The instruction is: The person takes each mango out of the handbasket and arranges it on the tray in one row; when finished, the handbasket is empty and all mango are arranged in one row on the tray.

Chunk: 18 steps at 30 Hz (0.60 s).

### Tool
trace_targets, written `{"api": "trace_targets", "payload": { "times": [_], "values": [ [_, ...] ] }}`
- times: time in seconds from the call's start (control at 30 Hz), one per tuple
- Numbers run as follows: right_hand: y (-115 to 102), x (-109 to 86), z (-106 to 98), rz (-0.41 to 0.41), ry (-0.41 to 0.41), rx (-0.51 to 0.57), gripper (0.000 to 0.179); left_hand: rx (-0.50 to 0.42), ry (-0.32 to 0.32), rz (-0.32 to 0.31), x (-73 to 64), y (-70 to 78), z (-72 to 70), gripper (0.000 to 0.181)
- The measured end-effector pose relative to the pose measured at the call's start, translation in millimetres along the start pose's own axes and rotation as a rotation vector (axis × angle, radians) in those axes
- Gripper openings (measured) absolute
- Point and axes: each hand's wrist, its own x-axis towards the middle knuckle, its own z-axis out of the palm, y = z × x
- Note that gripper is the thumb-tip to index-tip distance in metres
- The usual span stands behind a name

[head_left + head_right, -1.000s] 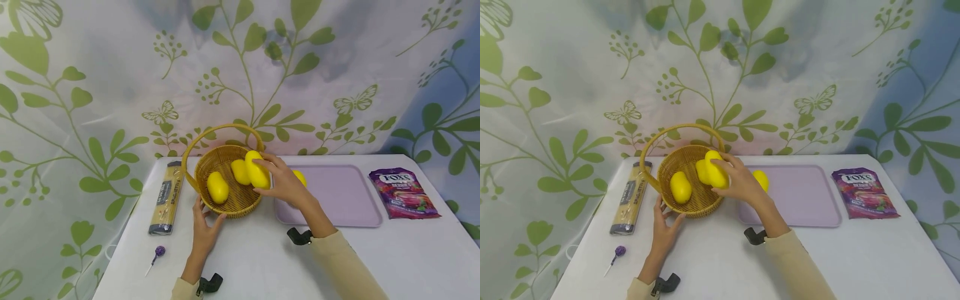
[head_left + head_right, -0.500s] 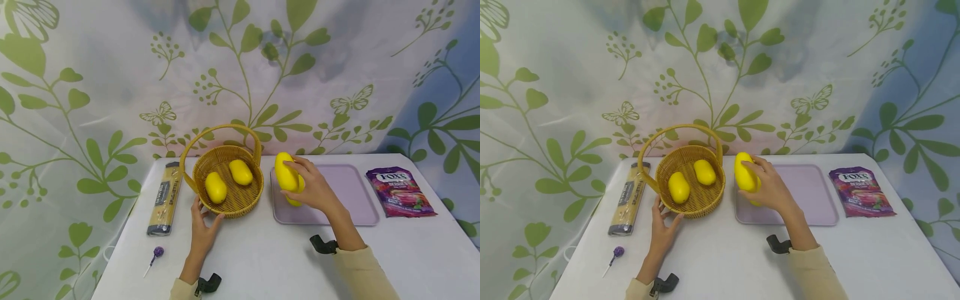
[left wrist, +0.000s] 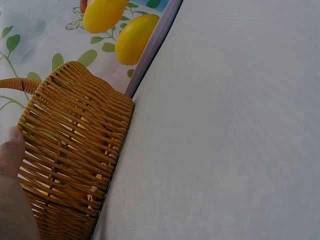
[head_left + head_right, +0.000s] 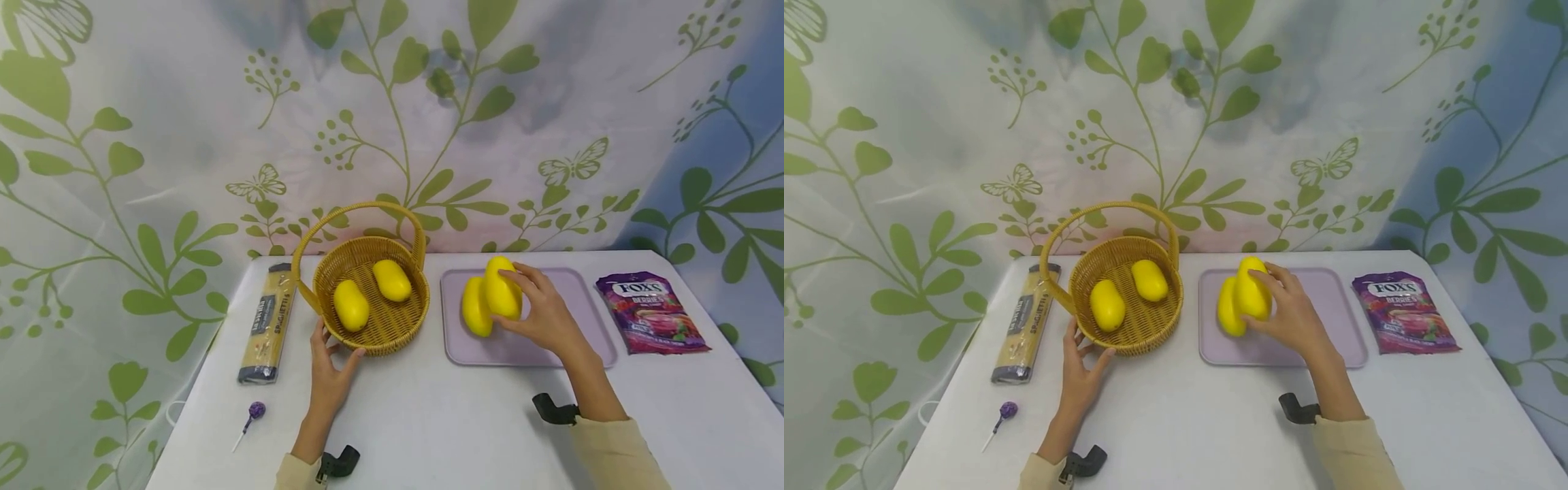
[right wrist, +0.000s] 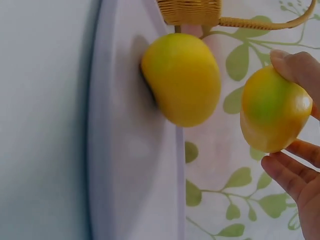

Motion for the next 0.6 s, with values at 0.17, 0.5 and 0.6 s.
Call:
{"api": "trace_targets", "payload": {
  "times": [0.17,0.5,0.6],
  "values": [
    [6,-4.1,1,0.015,0.012,-0.024,0.08,-0.027,-0.004,-0.015,-1.6,-1.2,-0.1,0.099],
    [25,-16.4,7,0.002,0.03,-0.055,0.08,0.004,-0.013,-0.027,-0.7,0.6,-0.4,0.098],
    [29,-18.0,10,-0.004,0.034,-0.062,0.08,0.011,-0.008,-0.023,-0.2,0.9,-0.4,0.098]
  ]
}}
